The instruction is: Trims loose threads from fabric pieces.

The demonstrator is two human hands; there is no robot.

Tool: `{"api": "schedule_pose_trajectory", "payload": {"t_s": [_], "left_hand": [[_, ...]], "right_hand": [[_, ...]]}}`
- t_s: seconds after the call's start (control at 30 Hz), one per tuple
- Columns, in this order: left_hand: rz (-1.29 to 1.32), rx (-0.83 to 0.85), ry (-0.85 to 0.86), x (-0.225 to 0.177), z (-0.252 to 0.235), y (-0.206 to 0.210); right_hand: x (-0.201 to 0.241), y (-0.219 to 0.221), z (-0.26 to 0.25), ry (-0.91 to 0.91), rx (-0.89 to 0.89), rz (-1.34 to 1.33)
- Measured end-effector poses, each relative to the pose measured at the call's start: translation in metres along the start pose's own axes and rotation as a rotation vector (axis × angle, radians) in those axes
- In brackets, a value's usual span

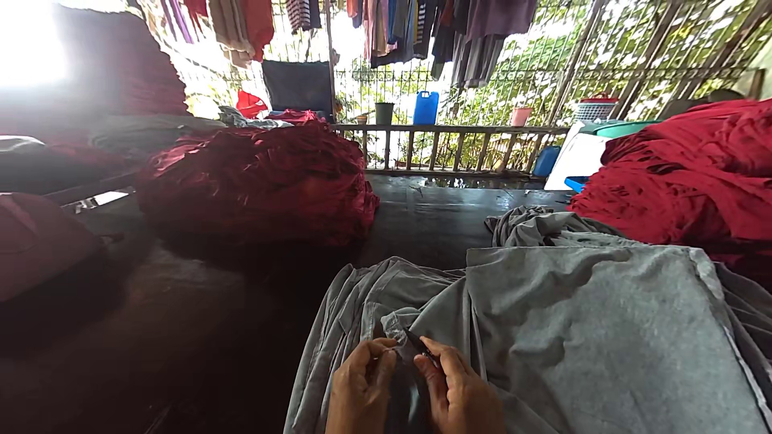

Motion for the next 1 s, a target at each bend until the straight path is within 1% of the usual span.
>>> {"api": "schedule_pose_trajectory", "payload": {"t_s": [0.1,0.17,0.23,0.33,0.4,0.47,0.57,0.63,0.7,0.73,0.8,0.83,0.9,0.97,1.0], "left_hand": [[-0.025,-0.064,-0.198,-0.001,-0.008,-0.003],[-0.053,-0.086,-0.27,-0.003,-0.016,-0.002],[-0.104,-0.08,-0.233,-0.002,-0.024,0.001],[-0.334,-0.025,-0.013,0.011,-0.037,0.01],[-0.491,0.018,0.072,0.017,-0.044,0.013],[-0.575,0.062,0.036,0.016,-0.051,0.012],[-0.559,0.005,-0.047,0.011,-0.062,-0.005],[-0.462,-0.08,-0.097,0.007,-0.067,-0.025],[-0.307,-0.218,-0.173,0.002,-0.07,-0.049],[-0.227,-0.298,-0.188,-0.001,-0.067,-0.063],[-0.102,-0.408,-0.155,-0.008,-0.052,-0.097],[-0.075,-0.433,-0.126,-0.011,-0.037,-0.117],[-0.073,-0.425,-0.104,-0.018,0.005,-0.164],[-0.122,-0.42,-0.144,-0.029,0.055,-0.206],[-0.146,-0.444,-0.18,-0.035,0.082,-0.223]], "right_hand": [[-0.007,0.001,-0.002,0.113,0.005,-0.175],[-0.012,0.001,-0.002,0.238,0.021,-0.297],[-0.017,0.001,-0.002,0.351,0.024,-0.389],[-0.028,0.005,-0.002,0.443,0.042,-0.455],[-0.033,0.006,-0.001,0.473,0.071,-0.442],[-0.035,0.007,0.0,0.471,0.083,-0.411],[-0.039,0.009,0.0,0.463,0.089,-0.379],[-0.039,0.009,0.001,0.467,0.093,-0.384],[-0.04,0.011,0.001,0.471,0.091,-0.397],[-0.041,0.013,0.001,0.472,0.091,-0.413],[-0.041,0.014,0.001,0.474,0.091,-0.434],[-0.041,0.015,0.001,0.476,0.086,-0.434],[-0.04,0.017,0.001,0.467,0.073,-0.405],[-0.038,0.017,0.0,0.456,0.063,-0.346],[-0.038,0.016,0.0,0.456,0.066,-0.325]]}}
Point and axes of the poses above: each hand's wrist, its own z-axis away from the middle knuckle, its own y-axis out of the palm, x = y × z, the point moved 3 cm from there along -z, towards the middle knuckle, and after that the axes turned 6 degrees about y, right-handed, at the moved point
